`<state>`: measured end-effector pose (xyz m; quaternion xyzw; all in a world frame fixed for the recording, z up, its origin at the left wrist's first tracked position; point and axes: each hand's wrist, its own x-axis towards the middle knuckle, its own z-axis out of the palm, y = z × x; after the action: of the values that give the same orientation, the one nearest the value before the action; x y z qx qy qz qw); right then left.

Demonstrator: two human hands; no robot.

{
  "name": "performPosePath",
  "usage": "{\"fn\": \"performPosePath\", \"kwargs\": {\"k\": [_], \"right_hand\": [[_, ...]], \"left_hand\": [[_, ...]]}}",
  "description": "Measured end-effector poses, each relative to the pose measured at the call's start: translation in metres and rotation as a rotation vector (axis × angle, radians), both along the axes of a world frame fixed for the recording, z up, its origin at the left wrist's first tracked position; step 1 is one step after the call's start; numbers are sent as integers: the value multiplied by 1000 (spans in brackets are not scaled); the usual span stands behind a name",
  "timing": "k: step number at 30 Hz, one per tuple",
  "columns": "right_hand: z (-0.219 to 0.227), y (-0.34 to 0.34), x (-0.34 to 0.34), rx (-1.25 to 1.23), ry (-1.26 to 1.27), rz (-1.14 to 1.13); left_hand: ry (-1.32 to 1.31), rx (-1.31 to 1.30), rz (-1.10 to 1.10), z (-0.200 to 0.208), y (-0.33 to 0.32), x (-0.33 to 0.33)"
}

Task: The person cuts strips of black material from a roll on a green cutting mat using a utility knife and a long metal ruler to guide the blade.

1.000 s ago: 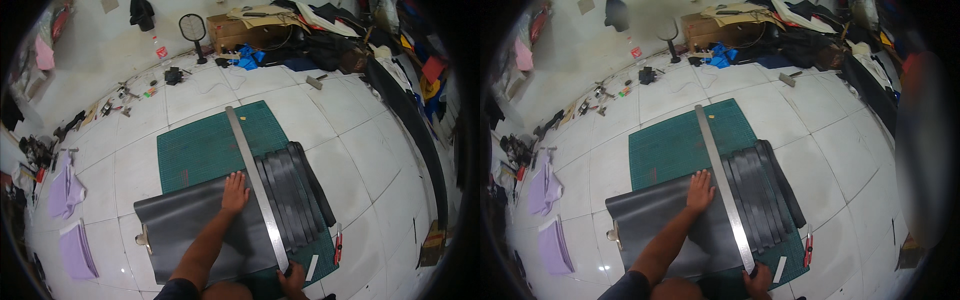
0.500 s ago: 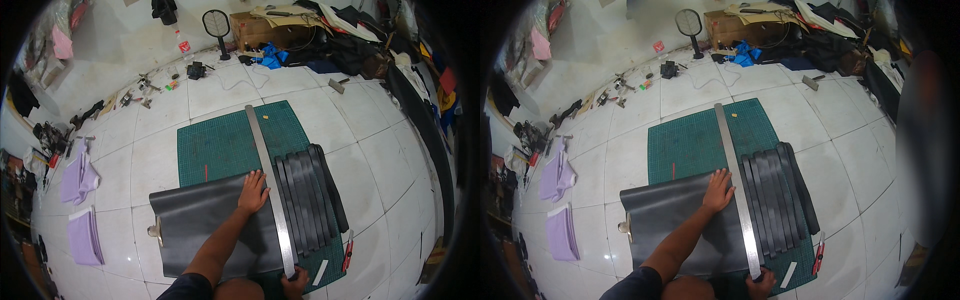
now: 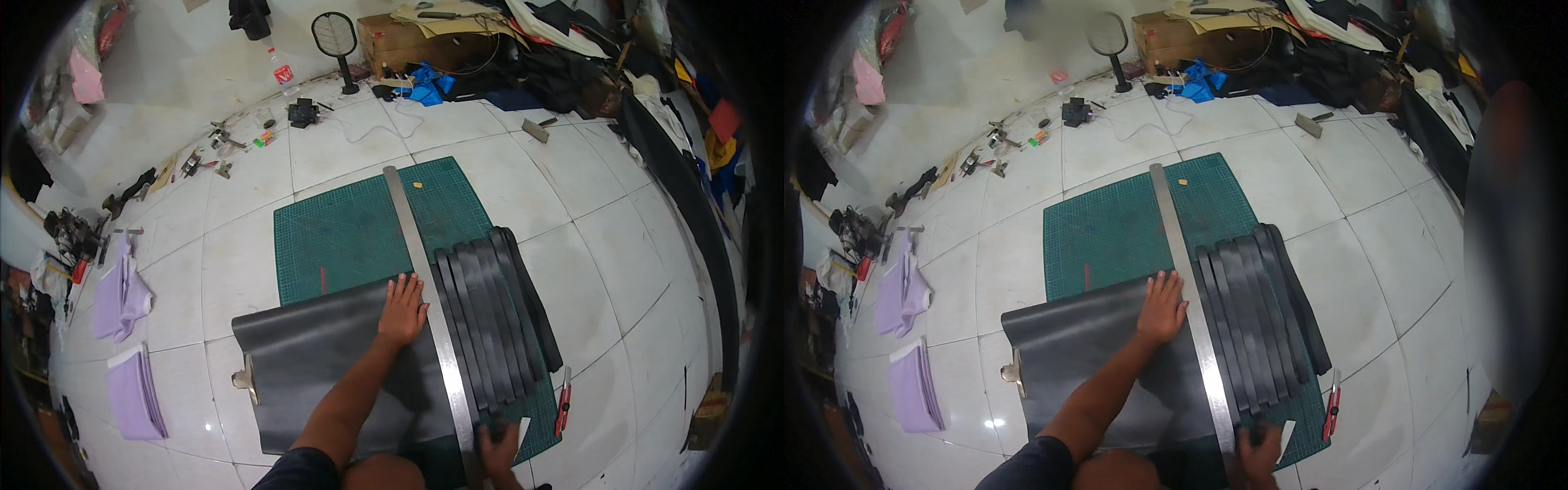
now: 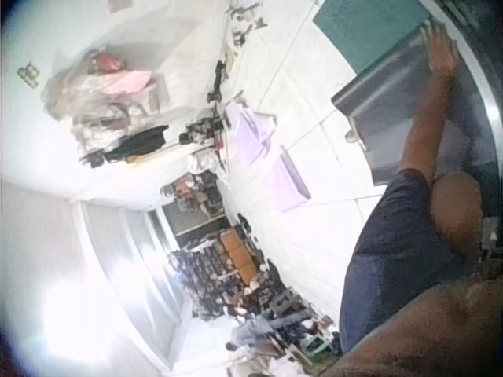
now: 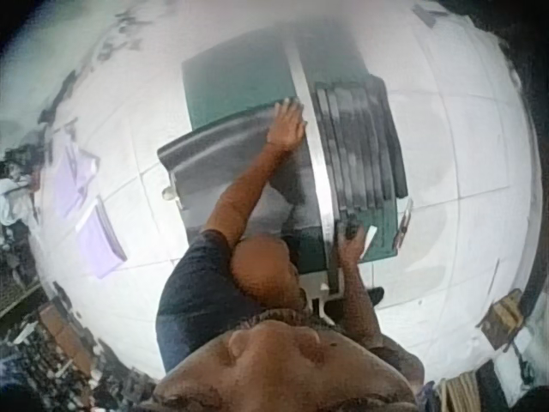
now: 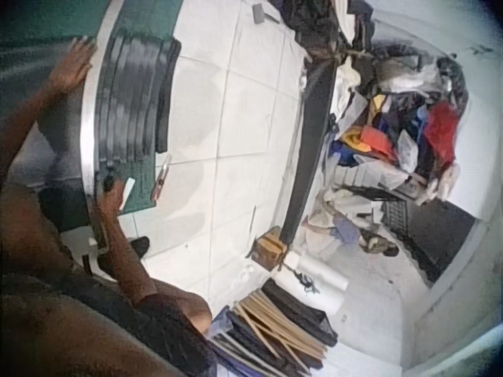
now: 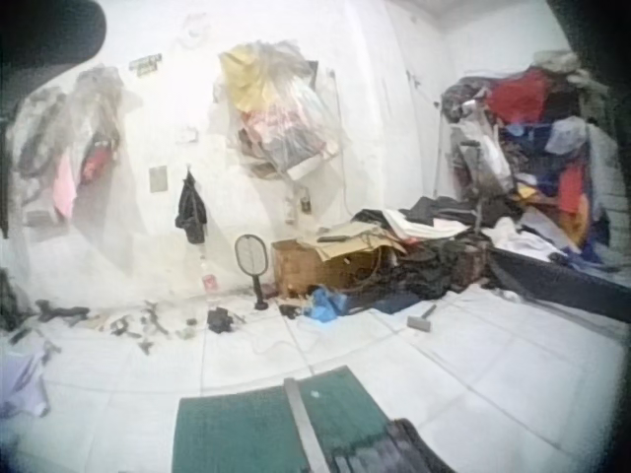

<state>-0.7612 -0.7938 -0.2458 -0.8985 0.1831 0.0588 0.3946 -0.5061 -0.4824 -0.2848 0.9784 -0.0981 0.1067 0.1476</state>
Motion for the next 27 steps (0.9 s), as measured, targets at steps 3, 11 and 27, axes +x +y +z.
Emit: {"fn": "performPosePath", "kwargs": {"k": [3,11,27], "right_hand": [[1,-36,35,-243,-140,-126],[-6,-62,31,-243,-73,-30],[41,-26,104,232,-245,-128]], "left_hand": [[48,-113,-21,-4,2,6],[51,-150,-41,-3,7,8],[46,-164,-28,-2,2,7]]}}
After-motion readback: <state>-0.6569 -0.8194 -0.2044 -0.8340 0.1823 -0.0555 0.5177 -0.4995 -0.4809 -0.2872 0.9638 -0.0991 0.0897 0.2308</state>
